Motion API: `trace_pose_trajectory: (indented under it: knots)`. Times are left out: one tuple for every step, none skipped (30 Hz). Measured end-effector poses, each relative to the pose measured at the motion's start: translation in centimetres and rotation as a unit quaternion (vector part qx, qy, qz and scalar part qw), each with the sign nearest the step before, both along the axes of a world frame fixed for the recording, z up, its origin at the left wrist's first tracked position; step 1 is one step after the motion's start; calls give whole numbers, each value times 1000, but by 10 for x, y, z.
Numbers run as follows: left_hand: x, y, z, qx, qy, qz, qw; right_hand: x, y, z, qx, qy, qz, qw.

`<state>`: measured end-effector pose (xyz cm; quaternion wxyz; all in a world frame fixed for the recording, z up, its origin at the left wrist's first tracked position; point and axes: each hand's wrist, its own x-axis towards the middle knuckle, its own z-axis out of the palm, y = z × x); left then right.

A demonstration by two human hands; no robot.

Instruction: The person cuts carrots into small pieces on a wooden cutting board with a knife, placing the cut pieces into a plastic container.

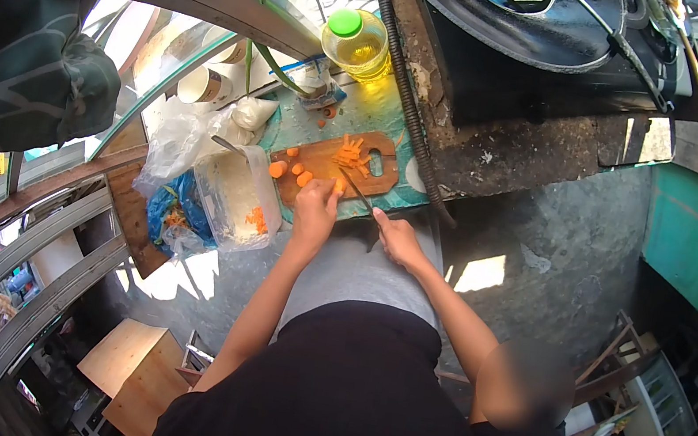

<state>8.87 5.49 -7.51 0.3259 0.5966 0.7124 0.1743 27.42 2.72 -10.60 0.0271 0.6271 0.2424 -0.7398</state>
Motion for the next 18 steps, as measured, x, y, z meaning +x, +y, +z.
trace_pose_trajectory:
  knots:
    - [-1,0,1,1,1,0,1000,-3,-7,-4,83,-53,12,995]
    - [-2,-1,1,12,5,-6,1000,-6,-11,-6,164,-105,23,981]
    - [-2,-1,1,22,8,-13,1000,-8,-3,10,163,-105,23,981]
    - [-3,-2,1,21,8,-15,1000,-6,5,30,192,-148,79,967]
    - [-3,-2,1,40,14,-15,999,-5,13,47,219,-191,134,947]
    - [-2,-3,1,58,20,-16,998,-4,14,54,218,-192,133,948]
    - [-2,-5,2,57,19,-17,998,-4,14,59,245,-197,156,936]
    - [-1,-5,3,59,29,-11,998,-4,14,62,273,-202,178,924]
    - [0,-5,4,61,38,-5,997,-3,12,63,272,-202,178,924]
    - [0,-6,3,61,38,-5,997,-2,11,64,284,-210,185,917]
    - [1,-6,2,53,38,0,998,-2,11,64,296,-218,192,910]
    - [1,-6,1,46,37,6,998,-2,10,65,296,-218,192,910]
    - [1,-6,0,45,37,5,998,-2,10,67,310,-224,197,903]
    - [2,-5,-2,51,36,5,998,-2,10,68,324,-231,201,895]
    - [2,-5,-2,56,36,5,998,-1,11,69,323,-231,201,895]
    - [2,-5,-4,56,36,5,998,-1,12,70,327,-233,208,892]
    - [1,-4,-6,58,39,-7,998,-2,14,70,331,-235,214,888]
    - [1,-5,-7,59,41,-19,997,-2,15,71,331,-235,215,888]
